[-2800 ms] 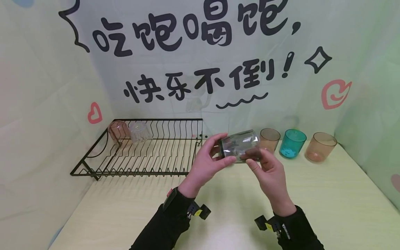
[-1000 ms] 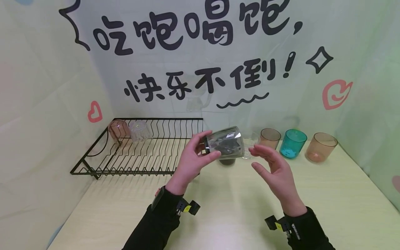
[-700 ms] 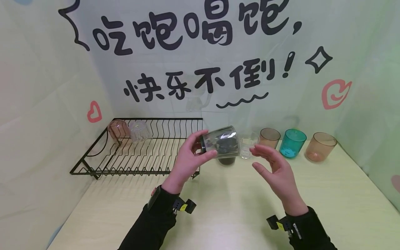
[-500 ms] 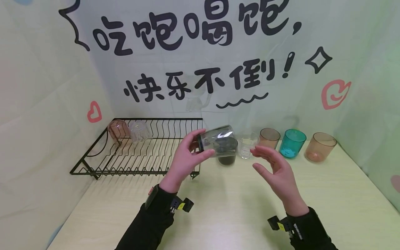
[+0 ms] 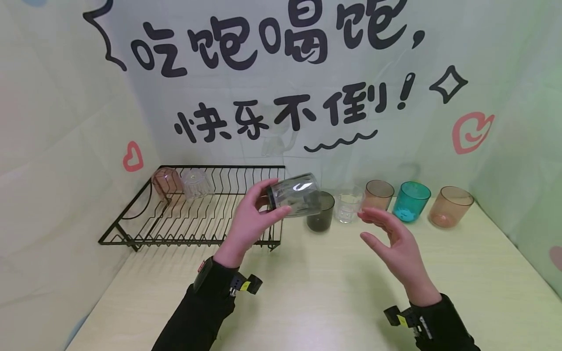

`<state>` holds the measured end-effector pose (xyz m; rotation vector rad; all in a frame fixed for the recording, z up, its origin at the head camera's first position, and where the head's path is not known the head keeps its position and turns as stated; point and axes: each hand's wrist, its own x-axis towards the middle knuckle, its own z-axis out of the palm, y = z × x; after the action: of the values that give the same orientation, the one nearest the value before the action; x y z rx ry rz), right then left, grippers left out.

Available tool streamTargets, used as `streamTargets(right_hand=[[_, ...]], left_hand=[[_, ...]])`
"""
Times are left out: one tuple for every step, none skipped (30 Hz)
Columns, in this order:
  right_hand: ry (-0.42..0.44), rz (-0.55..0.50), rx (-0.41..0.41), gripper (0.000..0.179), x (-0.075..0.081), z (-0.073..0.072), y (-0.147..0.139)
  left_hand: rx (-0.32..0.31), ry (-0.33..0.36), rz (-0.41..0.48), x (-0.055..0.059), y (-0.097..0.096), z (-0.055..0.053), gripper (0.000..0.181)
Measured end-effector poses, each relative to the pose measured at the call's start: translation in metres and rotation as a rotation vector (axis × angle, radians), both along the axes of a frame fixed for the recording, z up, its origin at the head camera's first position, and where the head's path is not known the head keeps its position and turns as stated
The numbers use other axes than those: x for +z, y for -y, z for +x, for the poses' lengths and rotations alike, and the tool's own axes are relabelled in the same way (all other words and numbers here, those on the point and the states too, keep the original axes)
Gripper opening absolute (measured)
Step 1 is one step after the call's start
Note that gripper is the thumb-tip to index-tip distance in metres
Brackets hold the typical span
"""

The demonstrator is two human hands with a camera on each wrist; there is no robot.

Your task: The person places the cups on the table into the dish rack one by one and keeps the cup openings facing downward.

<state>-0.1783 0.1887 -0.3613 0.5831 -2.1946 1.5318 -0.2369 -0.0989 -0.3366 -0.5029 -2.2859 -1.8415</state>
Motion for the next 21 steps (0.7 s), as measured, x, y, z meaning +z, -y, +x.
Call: streamTargets(right_hand=[[0.004,0.004,-0.005,0.046,0.002,0.001,0.0],[0.005,0.012,-0.011,0.045,0.003,0.002,0.0],[0.007,0.018,-0.016,0.045,0.004,0.003,0.0],[0.008,0.024,-0.02,0.045,0.005,0.003,-0.001],[0.008,0.033,-0.025,0.045,0.005,0.004,-0.001],[0.008,0.039,-0.029,0.045,0.005,0.004,-0.002],[0.009,0.043,-0.032,0.045,0.006,0.004,-0.002],[0.01,0.047,-0.033,0.045,0.005,0.004,-0.003],[0.011,0.052,-0.035,0.046,0.005,0.005,-0.004],[0.012,0.058,-0.039,0.046,0.005,0.005,-0.004],[0.015,0.066,-0.043,0.046,0.005,0.005,-0.005],[0.018,0.071,-0.047,0.046,0.004,0.005,-0.006],[0.021,0.079,-0.052,0.046,0.004,0.005,-0.007],[0.024,0.085,-0.057,0.046,0.004,0.005,-0.008],[0.027,0.093,-0.063,0.046,0.004,0.005,-0.009],[0.028,0.099,-0.068,0.046,0.003,0.005,-0.01],[0.027,0.104,-0.072,0.046,0.003,0.006,-0.01],[0.027,0.105,-0.072,0.046,0.003,0.006,-0.011],[0.024,0.107,-0.072,0.045,0.003,0.006,-0.012],[0.022,0.109,-0.073,0.045,0.003,0.006,-0.013],[0.019,0.111,-0.074,0.045,0.003,0.006,-0.014]], left_hand=[[0.005,0.001,-0.004,0.0,0.001,0.0,0.071],[0.007,-0.001,-0.008,0.0,0.002,0.0,0.071],[0.011,0.001,-0.011,0.0,0.003,-0.001,0.07],[0.008,0.0,-0.006,0.0,0.004,-0.001,0.07],[0.009,-0.001,-0.006,0.0,0.005,-0.002,0.07],[0.01,0.0,-0.005,0.0,0.005,-0.003,0.07],[0.01,-0.001,-0.006,-0.001,0.006,-0.003,0.07],[0.01,-0.003,-0.008,-0.001,0.007,-0.004,0.07],[0.012,-0.002,-0.012,-0.001,0.008,-0.005,0.07],[0.014,-0.002,-0.021,0.0,0.008,-0.005,0.071],[0.022,0.0,-0.032,0.0,0.009,-0.005,0.072],[0.028,0.0,-0.039,0.001,0.01,-0.006,0.072],[0.039,0.004,-0.048,0.001,0.011,-0.006,0.072],[0.044,0.008,-0.058,0.002,0.012,-0.006,0.073],[0.049,0.012,-0.064,0.003,0.013,-0.007,0.074],[0.052,0.013,-0.069,0.003,0.014,-0.007,0.074],[0.056,0.014,-0.07,0.004,0.015,-0.008,0.074],[0.058,0.014,-0.074,0.004,0.016,-0.008,0.074],[0.06,0.015,-0.081,0.004,0.016,-0.008,0.074],[0.058,0.011,-0.079,0.005,0.017,-0.009,0.075],[0.061,0.008,-0.079,0.004,0.018,-0.009,0.075]])
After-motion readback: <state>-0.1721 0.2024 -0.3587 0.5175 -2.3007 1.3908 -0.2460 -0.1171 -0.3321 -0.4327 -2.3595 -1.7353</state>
